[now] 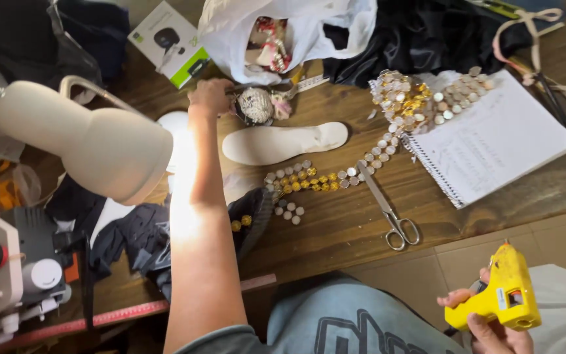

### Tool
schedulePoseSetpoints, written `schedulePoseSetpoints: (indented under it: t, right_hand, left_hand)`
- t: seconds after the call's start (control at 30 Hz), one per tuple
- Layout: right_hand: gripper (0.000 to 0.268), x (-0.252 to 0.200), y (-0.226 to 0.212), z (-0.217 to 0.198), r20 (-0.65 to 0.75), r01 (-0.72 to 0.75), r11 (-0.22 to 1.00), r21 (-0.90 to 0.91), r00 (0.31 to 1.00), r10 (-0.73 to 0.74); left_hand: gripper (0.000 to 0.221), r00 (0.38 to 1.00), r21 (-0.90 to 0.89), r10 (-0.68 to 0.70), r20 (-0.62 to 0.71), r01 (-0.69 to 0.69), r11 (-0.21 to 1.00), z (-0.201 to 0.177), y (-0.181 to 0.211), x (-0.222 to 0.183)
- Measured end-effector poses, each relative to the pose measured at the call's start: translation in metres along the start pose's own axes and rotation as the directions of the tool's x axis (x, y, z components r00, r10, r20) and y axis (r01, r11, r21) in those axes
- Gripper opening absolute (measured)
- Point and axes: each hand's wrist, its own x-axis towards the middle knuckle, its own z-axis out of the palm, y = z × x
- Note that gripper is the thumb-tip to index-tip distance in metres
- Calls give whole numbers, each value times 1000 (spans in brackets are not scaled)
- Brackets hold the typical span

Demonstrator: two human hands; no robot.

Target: Decorating a black boot by gluing small gold flower ornaments onto it using a hot glue gun.

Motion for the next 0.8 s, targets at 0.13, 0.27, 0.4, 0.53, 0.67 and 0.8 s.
schedulePoseSetpoints:
  t: [0.13,0.27,0.4,0.53,0.67,0.8]
  right_hand:
    - [77,26,4,-10,16,-51,998,-42,999,52]
    - [85,24,36,-52,-10,-132,985,-115,991,131]
    - [86,21,42,-64,21,-172,978,-119,984,176]
    - [73,4,2,-17,28,-10,999,-47,1000,11]
    - [69,-4,-25,4,42,-82,987,-141,995,89]
    - [44,-8,-32,23,87,-29,995,-98,996,37]
  left_hand:
    - [39,1000,-79,11,21,-10,997,6,11,4]
    - [42,992,-61,-9,127,17,998,11,30,-5]
    - [49,993,329,84,82,-107,938,19,35,-8]
    - [35,914,396,299,-275,-176,901,-3,38,-28]
    - [15,902,472,215,-375,-14,882,-43,69,-77]
    - [22,901,497,82,-425,157,854,-59,101,-150]
